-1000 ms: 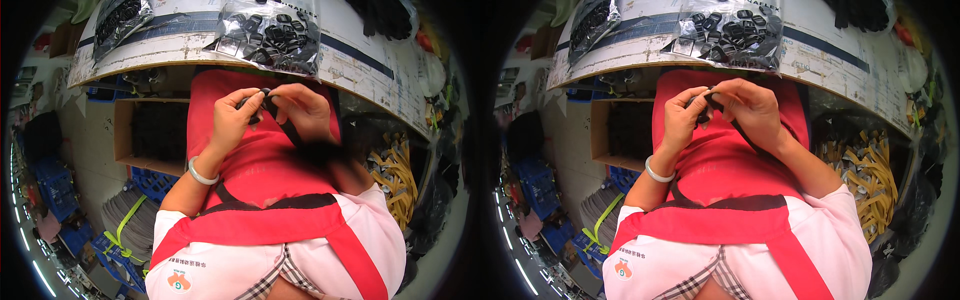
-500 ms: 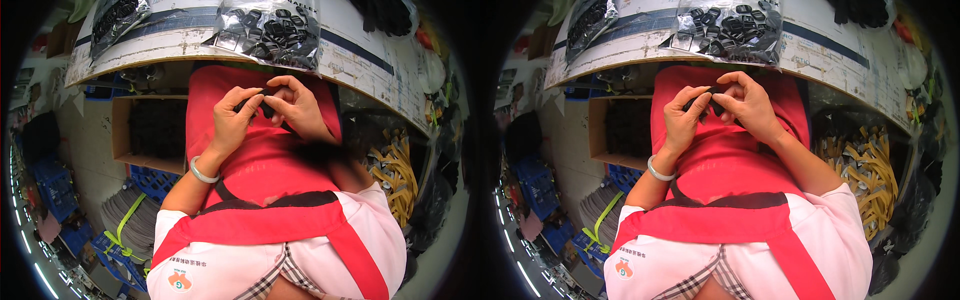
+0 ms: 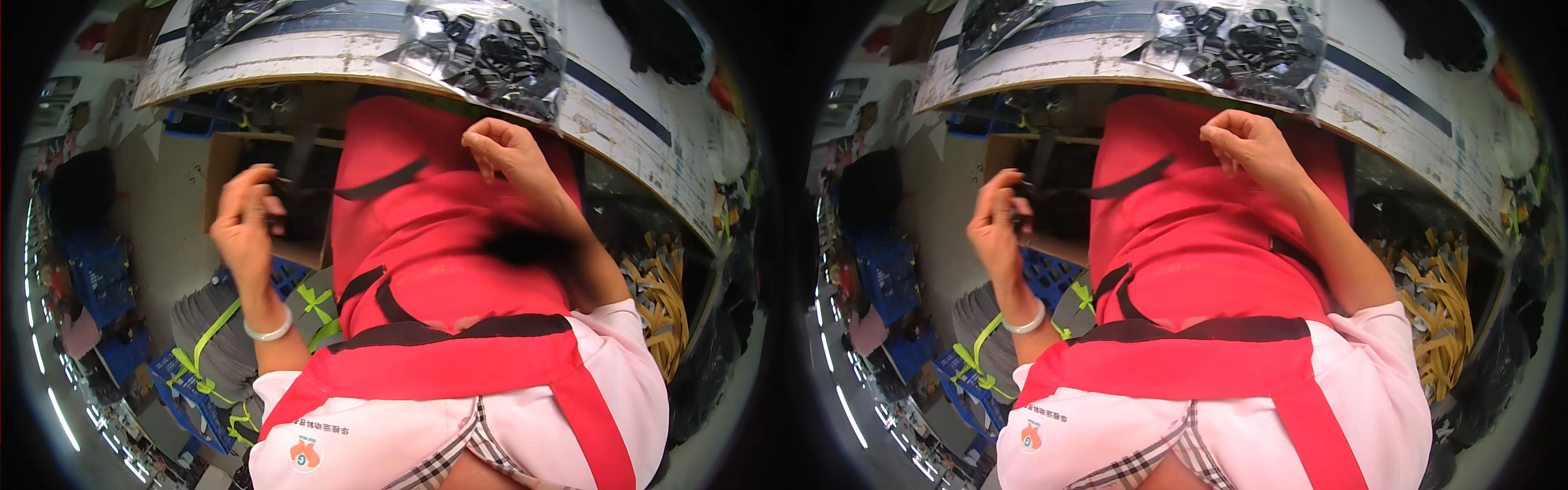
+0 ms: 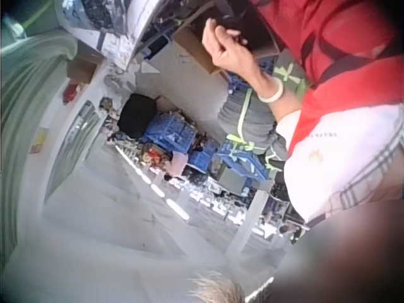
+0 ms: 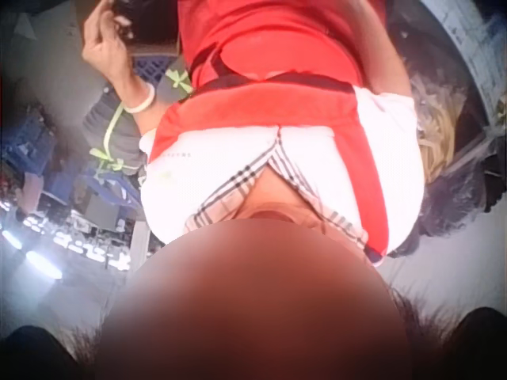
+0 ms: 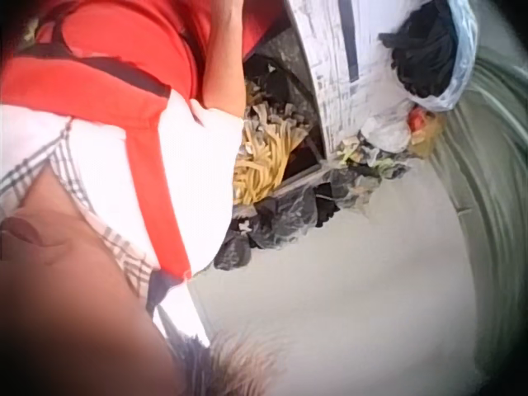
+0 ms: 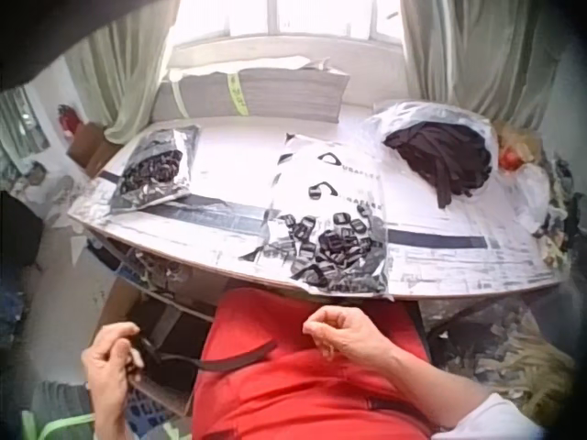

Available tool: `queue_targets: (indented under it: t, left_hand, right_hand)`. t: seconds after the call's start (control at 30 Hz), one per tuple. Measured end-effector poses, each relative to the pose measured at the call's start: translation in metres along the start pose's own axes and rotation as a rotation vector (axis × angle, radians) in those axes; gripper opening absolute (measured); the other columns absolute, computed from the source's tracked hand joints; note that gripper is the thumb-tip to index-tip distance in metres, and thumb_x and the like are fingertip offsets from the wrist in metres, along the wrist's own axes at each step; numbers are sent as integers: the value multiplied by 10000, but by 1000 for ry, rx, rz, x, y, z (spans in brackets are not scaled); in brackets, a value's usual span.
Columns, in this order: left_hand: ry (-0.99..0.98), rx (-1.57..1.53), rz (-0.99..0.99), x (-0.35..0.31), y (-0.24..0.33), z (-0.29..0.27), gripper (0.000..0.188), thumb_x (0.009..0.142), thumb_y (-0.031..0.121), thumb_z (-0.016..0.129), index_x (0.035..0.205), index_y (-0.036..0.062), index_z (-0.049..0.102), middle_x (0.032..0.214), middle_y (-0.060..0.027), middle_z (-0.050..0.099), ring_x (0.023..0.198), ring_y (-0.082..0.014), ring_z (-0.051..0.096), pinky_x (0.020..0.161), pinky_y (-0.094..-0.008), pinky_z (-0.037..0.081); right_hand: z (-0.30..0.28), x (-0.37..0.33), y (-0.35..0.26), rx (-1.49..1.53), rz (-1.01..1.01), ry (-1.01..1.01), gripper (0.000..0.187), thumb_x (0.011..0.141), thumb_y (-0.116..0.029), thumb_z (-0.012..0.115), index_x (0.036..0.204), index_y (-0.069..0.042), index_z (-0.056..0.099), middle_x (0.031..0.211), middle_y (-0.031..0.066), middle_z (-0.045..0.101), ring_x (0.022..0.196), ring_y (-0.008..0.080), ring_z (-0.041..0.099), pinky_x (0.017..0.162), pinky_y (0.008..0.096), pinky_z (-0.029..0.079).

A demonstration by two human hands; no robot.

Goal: Threading black straps through plastic buckles and organizing them on a workbench.

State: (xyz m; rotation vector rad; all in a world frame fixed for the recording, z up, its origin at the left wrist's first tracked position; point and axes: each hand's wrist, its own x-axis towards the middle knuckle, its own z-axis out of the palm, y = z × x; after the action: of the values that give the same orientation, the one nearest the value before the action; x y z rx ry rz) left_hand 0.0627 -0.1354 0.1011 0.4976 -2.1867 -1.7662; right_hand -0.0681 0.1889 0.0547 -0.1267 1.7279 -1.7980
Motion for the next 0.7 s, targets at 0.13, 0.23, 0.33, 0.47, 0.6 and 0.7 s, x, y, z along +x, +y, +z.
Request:
queue_targets:
  t: [0.13, 0.23, 0.33, 0.47, 0.6, 0.7]
  left_hand:
    - [79, -127, -84, -8, -9, -48, 481, 991, 416, 485, 1216, 6, 596, 703, -41, 593, 543, -66, 481, 463, -178, 382]
    - [-229, -328, -205, -17, -16, 8, 522, 973, 467, 494, 1234, 24, 586, 685, -29, 594, 517, -59, 488, 459, -175, 383]
    - [-401, -493, -310, -27, -33, 73, 550, 956, 487, 515, 1233, 17, 585, 745, -36, 620, 548, -56, 531, 456, -176, 402]
    - [-439, -664, -369, -20, -35, 109, 580, 964, 482, 494, 1232, -27, 571, 840, -67, 627, 624, -83, 571, 449, -187, 426]
    - [-541, -739, -522, -5, -47, 114, 505, 984, 433, 493, 1186, -18, 601, 850, -78, 642, 603, -88, 561, 450, -203, 423]
    - [-658, -482, -470, -5, -47, 125, 368, 980, 313, 549, 1130, -16, 615, 845, -83, 657, 583, -93, 561, 439, -211, 414]
  right_hand:
    - [35, 0, -6, -294, -28, -123, 158, 930, -156, 606, 1002, -17, 631, 714, -30, 558, 598, 43, 485, 536, 210, 419]
    - [76, 0, -8, -277, -110, -287, 186, 929, -164, 608, 1030, -9, 628, 712, 15, 587, 602, 66, 517, 535, 244, 436]
    - [92, 0, -12, -379, -116, -310, 186, 920, -152, 618, 1012, 10, 623, 686, 64, 600, 581, 90, 540, 527, 269, 445]
    - [77, -4, 1, -137, -17, -267, 178, 926, -153, 618, 947, 24, 616, 641, 26, 592, 556, 83, 545, 497, 246, 426]
    - [46, -8, 1, -28, 95, -141, 150, 931, -156, 616, 950, -8, 631, 659, 3, 589, 570, 52, 545, 496, 216, 426]
    - [26, -9, 9, 138, 59, -96, 144, 933, -167, 620, 970, -29, 643, 686, -9, 594, 571, 46, 533, 511, 200, 422]
